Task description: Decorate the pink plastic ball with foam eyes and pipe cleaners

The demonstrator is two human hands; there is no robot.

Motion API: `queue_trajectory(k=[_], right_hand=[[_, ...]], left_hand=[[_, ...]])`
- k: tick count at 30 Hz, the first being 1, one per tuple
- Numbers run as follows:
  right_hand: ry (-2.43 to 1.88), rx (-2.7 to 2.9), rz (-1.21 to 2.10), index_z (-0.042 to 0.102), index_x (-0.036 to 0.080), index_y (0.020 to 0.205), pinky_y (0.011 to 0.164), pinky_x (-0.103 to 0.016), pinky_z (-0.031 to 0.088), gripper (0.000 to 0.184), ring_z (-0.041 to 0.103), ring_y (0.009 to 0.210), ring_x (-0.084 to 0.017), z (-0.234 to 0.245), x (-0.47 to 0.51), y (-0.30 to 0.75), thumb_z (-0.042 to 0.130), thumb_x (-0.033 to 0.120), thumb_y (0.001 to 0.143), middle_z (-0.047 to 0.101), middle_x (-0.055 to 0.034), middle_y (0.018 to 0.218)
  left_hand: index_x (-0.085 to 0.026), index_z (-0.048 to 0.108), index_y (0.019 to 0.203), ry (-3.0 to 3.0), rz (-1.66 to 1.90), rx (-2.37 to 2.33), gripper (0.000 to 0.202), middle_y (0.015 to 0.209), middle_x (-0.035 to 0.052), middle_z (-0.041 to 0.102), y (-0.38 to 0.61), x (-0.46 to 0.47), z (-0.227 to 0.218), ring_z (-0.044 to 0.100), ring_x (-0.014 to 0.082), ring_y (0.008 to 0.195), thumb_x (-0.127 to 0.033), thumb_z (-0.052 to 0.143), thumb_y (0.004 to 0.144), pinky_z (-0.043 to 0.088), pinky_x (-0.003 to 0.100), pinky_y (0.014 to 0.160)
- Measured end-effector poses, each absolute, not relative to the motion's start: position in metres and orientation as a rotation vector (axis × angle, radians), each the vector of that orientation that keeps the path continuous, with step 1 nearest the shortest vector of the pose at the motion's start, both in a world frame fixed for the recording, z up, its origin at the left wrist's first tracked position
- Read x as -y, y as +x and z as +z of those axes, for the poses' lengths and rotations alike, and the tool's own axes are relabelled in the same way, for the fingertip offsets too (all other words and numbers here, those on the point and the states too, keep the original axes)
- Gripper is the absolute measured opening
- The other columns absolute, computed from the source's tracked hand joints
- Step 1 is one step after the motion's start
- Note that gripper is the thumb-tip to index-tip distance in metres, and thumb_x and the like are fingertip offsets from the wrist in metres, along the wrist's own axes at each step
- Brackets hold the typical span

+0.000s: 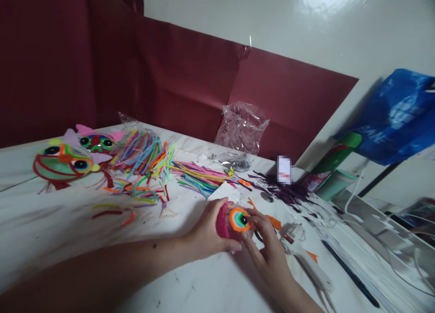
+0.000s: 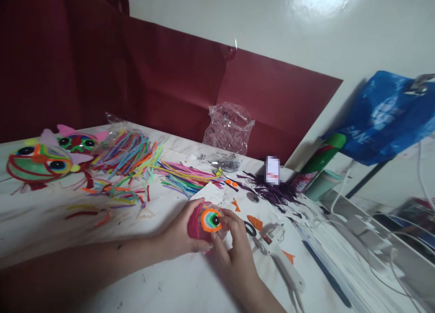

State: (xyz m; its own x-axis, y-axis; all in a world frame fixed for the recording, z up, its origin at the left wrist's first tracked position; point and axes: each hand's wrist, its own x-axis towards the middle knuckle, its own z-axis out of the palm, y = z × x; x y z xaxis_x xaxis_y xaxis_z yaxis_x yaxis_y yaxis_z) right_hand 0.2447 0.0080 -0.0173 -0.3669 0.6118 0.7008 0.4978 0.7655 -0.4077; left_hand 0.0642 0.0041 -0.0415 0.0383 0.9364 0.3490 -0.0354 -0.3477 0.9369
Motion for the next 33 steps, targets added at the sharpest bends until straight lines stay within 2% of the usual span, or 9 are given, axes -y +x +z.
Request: queue_trajectory(k=[5,10,15,17,20,23,25,28,33], right_hand=[[-0.814,2.018,0.148,0.049,0.023,0.107,0.088,-0.045,0.047,0.02,0.054,0.111,-0.027,-0.013,-0.004,0.241,0.056,0.028,0.089,0.055,-0.0124,0.12],[-0.748,1.901,0.078,0.052,0.024,0.093,0.08,-0.037,0.047,0.01,0.056,0.092,-0.021,-0.005,-0.004,0.243,0.058,0.018,0.087,0.059,-0.0044,0.094],[-0.868,1.829,0.2,0.054,0.023,0.09,0.07,-0.032,0.048,0.006,0.058,0.08,-0.018,-0.003,-0.01,0.253,0.05,0.018,0.091,0.058,-0.0024,0.084],[-0.858,1.886,0.19,0.055,0.023,0.097,0.072,-0.033,0.048,0.009,0.058,0.083,-0.019,-0.002,-0.009,0.253,0.05,0.019,0.091,0.059,-0.0036,0.088],[-0.73,2.039,0.097,0.052,0.023,0.114,0.084,-0.036,0.047,0.025,0.055,0.1,-0.022,0.003,-0.003,0.249,0.051,0.016,0.09,0.059,-0.0081,0.106],[-0.587,2.185,-0.095,0.047,0.022,0.127,0.095,-0.043,0.041,0.039,0.045,0.118,-0.026,0.009,0.005,0.241,0.05,0.015,0.089,0.051,-0.0126,0.127],[-0.52,2.295,-0.244,0.049,0.022,0.127,0.1,-0.049,0.035,0.039,0.038,0.126,-0.03,0.011,0.008,0.235,0.05,0.017,0.089,0.046,-0.0135,0.135],[-0.536,2.341,-0.372,0.057,0.022,0.116,0.099,-0.052,0.032,0.027,0.041,0.123,-0.03,0.011,0.009,0.228,0.05,0.02,0.09,0.055,-0.0126,0.128],[-0.618,2.162,-0.387,0.059,0.017,0.106,0.091,-0.049,0.037,0.018,0.05,0.108,-0.027,0.01,0.003,0.233,0.051,0.017,0.09,0.063,-0.0136,0.115]], left_hand=[[-0.025,0.036,0.137,1.479,1.372,-0.87,0.105,0.137,0.0125,0.046,0.066,-0.003,-0.039,0.047,0.0333,0.123,-0.017,0.086,0.046,0.04,0.047,0.103],[-0.022,0.037,0.133,1.54,1.367,-0.926,0.098,0.137,0.0139,0.045,0.062,0.001,-0.033,0.045,0.0337,0.125,-0.013,0.084,0.048,0.037,0.046,0.106],[-0.021,0.034,0.133,1.558,1.287,-0.93,0.096,0.138,0.0154,0.043,0.058,0.003,-0.027,0.045,0.0336,0.125,-0.016,0.083,0.051,0.036,0.046,0.106],[-0.022,0.035,0.132,1.553,1.299,-0.902,0.094,0.138,0.015,0.043,0.057,0.002,-0.026,0.044,0.0338,0.126,-0.016,0.083,0.052,0.036,0.046,0.106],[-0.023,0.037,0.132,1.546,1.319,-0.837,0.091,0.138,0.0139,0.043,0.056,0.0,-0.028,0.043,0.0335,0.127,-0.015,0.082,0.053,0.037,0.045,0.105],[-0.022,0.035,0.132,1.568,1.31,-0.82,0.091,0.138,0.0146,0.043,0.057,-0.002,-0.031,0.045,0.0327,0.125,-0.016,0.082,0.054,0.04,0.044,0.103],[-0.021,0.035,0.131,1.628,1.332,-0.847,0.088,0.137,0.0154,0.043,0.057,-0.003,-0.031,0.045,0.0324,0.125,-0.016,0.081,0.056,0.038,0.045,0.104],[-0.021,0.037,0.129,1.724,1.328,-0.897,0.085,0.136,0.0146,0.044,0.055,-0.003,-0.029,0.042,0.0325,0.127,-0.013,0.078,0.056,0.033,0.046,0.108],[-0.023,0.035,0.132,1.707,1.237,-0.88,0.09,0.138,0.0126,0.043,0.051,-0.003,-0.028,0.044,0.0319,0.127,-0.018,0.082,0.055,0.037,0.044,0.105]])
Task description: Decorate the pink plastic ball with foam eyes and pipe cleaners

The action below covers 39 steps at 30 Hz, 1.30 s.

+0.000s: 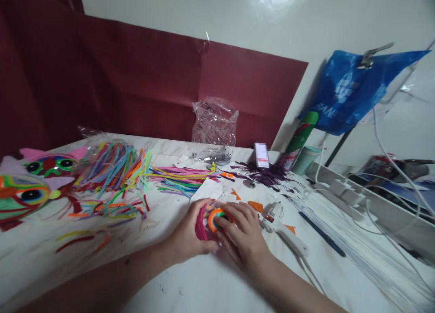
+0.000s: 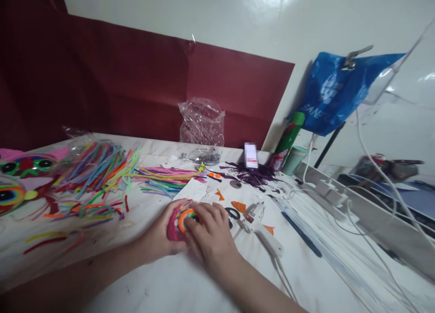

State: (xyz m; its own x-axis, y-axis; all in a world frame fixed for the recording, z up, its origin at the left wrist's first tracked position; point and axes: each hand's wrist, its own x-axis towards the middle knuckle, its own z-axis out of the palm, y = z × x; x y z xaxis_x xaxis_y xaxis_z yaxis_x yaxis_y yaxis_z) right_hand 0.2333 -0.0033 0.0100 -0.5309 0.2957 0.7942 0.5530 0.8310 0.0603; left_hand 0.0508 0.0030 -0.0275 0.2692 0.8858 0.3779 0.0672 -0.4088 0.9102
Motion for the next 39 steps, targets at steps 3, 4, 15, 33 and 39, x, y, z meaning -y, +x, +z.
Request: queue_trajectory(k=[3,4,15,33,39], right_hand=[[-0.613,2.167,-0.341,0.059,0.016,0.107,0.087,-0.046,0.04,0.02,0.05,0.106,-0.027,0.011,0.002,0.238,0.051,0.015,0.089,0.063,-0.0141,0.116],[-0.606,2.176,-0.331,0.059,0.015,0.108,0.086,-0.046,0.041,0.02,0.05,0.106,-0.028,0.012,0.002,0.238,0.051,0.015,0.09,0.063,-0.0141,0.116],[-0.578,2.158,-0.199,0.05,0.017,0.121,0.091,-0.048,0.048,0.033,0.052,0.114,-0.027,0.004,0.009,0.227,0.053,0.016,0.088,0.063,-0.0145,0.117],[-0.94,1.918,0.661,0.042,0.018,0.132,0.098,-0.047,0.046,0.069,0.055,0.114,-0.028,-0.005,-0.005,0.243,0.069,0.021,0.068,0.055,-0.0153,0.125],[-0.871,1.843,0.652,0.04,0.021,0.133,0.095,-0.046,0.049,0.075,0.056,0.113,-0.028,-0.016,-0.005,0.235,0.07,0.012,0.065,0.055,-0.0145,0.126]], left_hand=[[-0.022,0.034,0.133,1.692,1.232,-0.87,0.09,0.139,0.0131,0.042,0.05,-0.002,-0.027,0.042,0.0316,0.128,-0.023,0.083,0.058,0.036,0.044,0.107],[-0.022,0.033,0.133,1.684,1.224,-0.853,0.09,0.14,0.0131,0.041,0.049,-0.001,-0.026,0.042,0.0316,0.129,-0.025,0.082,0.059,0.036,0.044,0.107],[-0.022,0.041,0.127,1.668,1.264,-0.794,0.054,0.133,0.0095,0.048,0.048,-0.002,-0.024,0.042,0.0288,0.128,-0.043,0.062,0.082,0.032,0.041,0.108],[-0.023,0.046,0.125,1.336,1.124,-0.751,0.072,0.128,0.0114,0.056,0.029,-0.016,-0.02,0.053,0.0335,0.117,-0.047,0.077,0.064,0.043,0.042,0.096],[-0.023,0.053,0.123,1.284,1.088,-0.812,0.069,0.135,0.0122,0.054,0.019,-0.019,-0.009,0.047,0.0359,0.125,-0.051,0.075,0.064,0.038,0.045,0.104]])
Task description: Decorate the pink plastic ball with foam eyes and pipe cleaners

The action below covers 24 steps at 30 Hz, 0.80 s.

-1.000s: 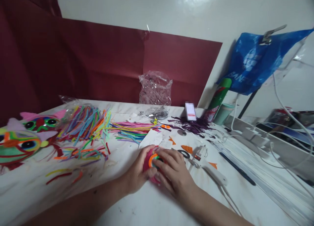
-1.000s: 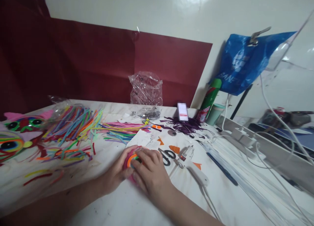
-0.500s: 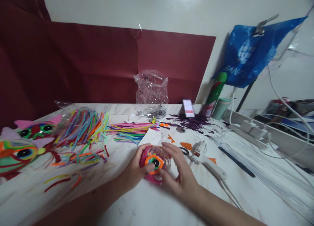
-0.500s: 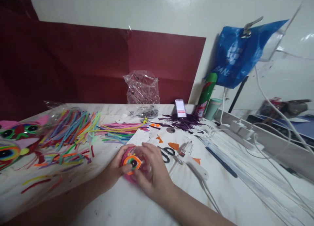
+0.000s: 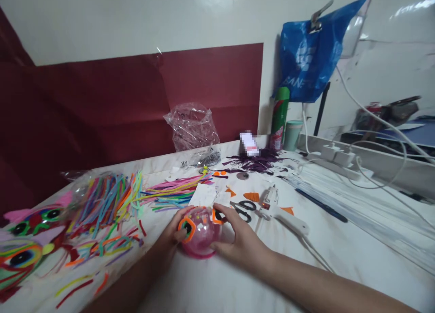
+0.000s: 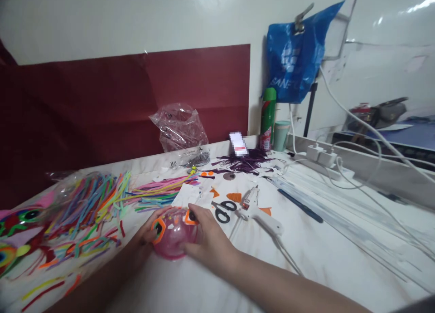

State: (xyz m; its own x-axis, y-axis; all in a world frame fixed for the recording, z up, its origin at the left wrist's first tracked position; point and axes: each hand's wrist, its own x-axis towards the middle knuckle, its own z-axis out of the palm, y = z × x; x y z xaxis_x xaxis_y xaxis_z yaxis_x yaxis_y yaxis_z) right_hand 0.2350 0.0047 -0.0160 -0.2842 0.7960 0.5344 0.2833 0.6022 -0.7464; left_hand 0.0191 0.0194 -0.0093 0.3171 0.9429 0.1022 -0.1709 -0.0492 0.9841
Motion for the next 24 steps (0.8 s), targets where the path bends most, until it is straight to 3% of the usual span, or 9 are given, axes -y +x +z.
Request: queue_trajectory(k=[9,18,24], right_hand=[[-0.867,1.835,0.583,0.045,0.022,0.127,0.093,-0.049,0.05,0.071,0.055,0.112,-0.03,-0.014,0.0,0.233,0.074,0.009,0.064,0.057,-0.0143,0.122],[-0.876,1.789,0.595,0.051,0.021,0.124,0.095,-0.049,0.048,0.069,0.056,0.112,-0.029,-0.013,0.0,0.23,0.076,0.009,0.061,0.061,-0.0133,0.119],[-0.838,1.6,0.9,0.055,0.021,0.123,0.087,-0.043,0.055,0.06,0.066,0.099,-0.024,-0.015,-0.016,0.233,0.071,0.013,0.065,0.064,-0.0125,0.119]], left_hand=[[-0.02,0.049,0.13,1.316,1.141,-0.831,0.073,0.139,0.0149,0.051,0.022,-0.012,-0.008,0.042,0.0366,0.131,-0.052,0.07,0.069,0.034,0.048,0.108],[-0.021,0.052,0.127,1.303,1.18,-0.823,0.065,0.135,0.0137,0.056,0.028,-0.01,-0.008,0.052,0.0363,0.121,-0.047,0.07,0.07,0.044,0.045,0.099],[-0.022,0.06,0.12,1.391,1.177,-0.875,0.052,0.126,0.0113,0.062,0.022,-0.016,0.001,0.052,0.0345,0.122,-0.047,0.065,0.074,0.039,0.048,0.104]])
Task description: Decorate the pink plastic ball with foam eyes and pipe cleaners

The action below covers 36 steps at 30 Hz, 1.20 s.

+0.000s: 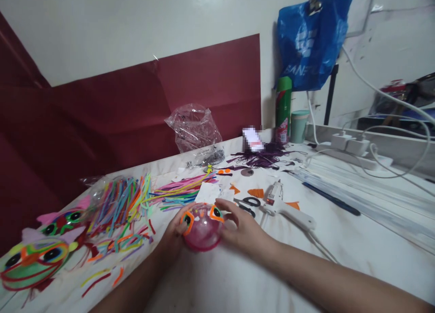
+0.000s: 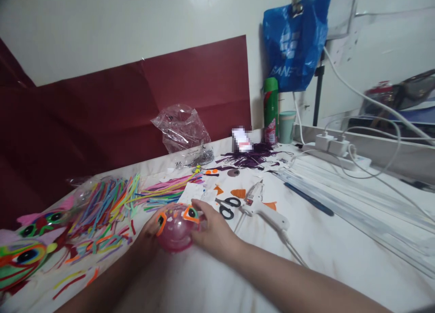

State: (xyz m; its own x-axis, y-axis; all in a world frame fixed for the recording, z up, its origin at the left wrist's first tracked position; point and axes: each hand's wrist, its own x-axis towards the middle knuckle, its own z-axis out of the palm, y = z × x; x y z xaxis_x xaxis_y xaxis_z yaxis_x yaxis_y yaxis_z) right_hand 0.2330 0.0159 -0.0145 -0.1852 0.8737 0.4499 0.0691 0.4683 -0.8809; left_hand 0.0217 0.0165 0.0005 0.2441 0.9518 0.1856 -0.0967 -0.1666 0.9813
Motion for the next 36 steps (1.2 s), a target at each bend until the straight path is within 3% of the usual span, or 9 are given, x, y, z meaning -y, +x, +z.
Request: queue_trajectory(k=[6,10,13,16,26,33,36], right_hand=[[-0.618,1.358,1.27,0.06,0.021,0.109,0.093,-0.041,0.052,0.046,0.065,0.108,-0.021,-0.013,-0.034,0.237,0.062,0.004,0.066,0.068,-0.0098,0.114],[-0.538,1.215,1.473,0.059,0.021,0.105,0.095,-0.041,0.05,0.039,0.067,0.101,-0.018,-0.01,-0.04,0.242,0.059,0.006,0.069,0.07,-0.0074,0.108],[-0.504,1.191,1.542,0.061,0.02,0.099,0.095,-0.041,0.049,0.034,0.07,0.09,-0.016,-0.008,-0.046,0.244,0.057,0.005,0.069,0.074,-0.0034,0.094],[-0.484,1.181,1.563,0.061,0.02,0.096,0.09,-0.039,0.051,0.034,0.07,0.084,-0.015,-0.009,-0.051,0.244,0.058,0.002,0.066,0.075,-0.0018,0.089],[-0.448,1.276,1.562,0.06,0.019,0.098,0.092,-0.035,0.049,0.03,0.068,0.088,-0.013,-0.014,-0.055,0.243,0.06,0.005,0.071,0.073,-0.0031,0.094],[-0.476,1.39,1.477,0.063,0.019,0.094,0.092,-0.038,0.049,0.03,0.067,0.09,-0.016,-0.009,-0.048,0.242,0.059,0.003,0.07,0.07,-0.0014,0.09],[-0.513,1.521,1.33,0.067,0.018,0.098,0.095,-0.04,0.047,0.033,0.064,0.097,-0.02,-0.004,-0.04,0.242,0.064,0.004,0.068,0.067,-0.0049,0.102]], left_hand=[[-0.022,0.073,0.093,1.619,1.092,-1.008,0.03,0.112,0.0097,0.07,0.023,-0.016,0.026,0.046,0.0342,0.127,-0.043,0.067,0.073,0.029,0.047,0.111],[-0.025,0.069,0.106,1.712,1.109,-1.046,0.036,0.116,0.0082,0.068,0.019,-0.021,0.019,0.045,0.0338,0.128,-0.038,0.069,0.073,0.028,0.048,0.112],[-0.024,0.065,0.114,1.584,1.112,-0.981,0.043,0.12,0.0087,0.066,0.016,-0.025,0.009,0.047,0.0338,0.126,-0.045,0.062,0.076,0.032,0.049,0.109],[-0.023,0.062,0.119,1.39,1.075,-0.901,0.047,0.125,0.0087,0.063,0.014,-0.029,0.003,0.05,0.0331,0.124,-0.046,0.058,0.078,0.04,0.048,0.104],[-0.021,0.061,0.119,1.216,1.099,-0.81,0.051,0.124,0.0095,0.064,0.009,-0.033,-0.002,0.051,0.0336,0.123,-0.034,0.069,0.07,0.041,0.045,0.103],[-0.02,0.063,0.118,1.179,1.111,-0.798,0.06,0.117,0.0097,0.068,-0.003,-0.042,-0.009,0.056,0.0336,0.118,-0.043,0.076,0.064,0.04,0.044,0.105],[-0.021,0.062,0.119,1.185,1.091,-0.783,0.061,0.118,0.0092,0.067,-0.004,-0.041,-0.009,0.056,0.0329,0.118,-0.044,0.075,0.065,0.04,0.043,0.105]])
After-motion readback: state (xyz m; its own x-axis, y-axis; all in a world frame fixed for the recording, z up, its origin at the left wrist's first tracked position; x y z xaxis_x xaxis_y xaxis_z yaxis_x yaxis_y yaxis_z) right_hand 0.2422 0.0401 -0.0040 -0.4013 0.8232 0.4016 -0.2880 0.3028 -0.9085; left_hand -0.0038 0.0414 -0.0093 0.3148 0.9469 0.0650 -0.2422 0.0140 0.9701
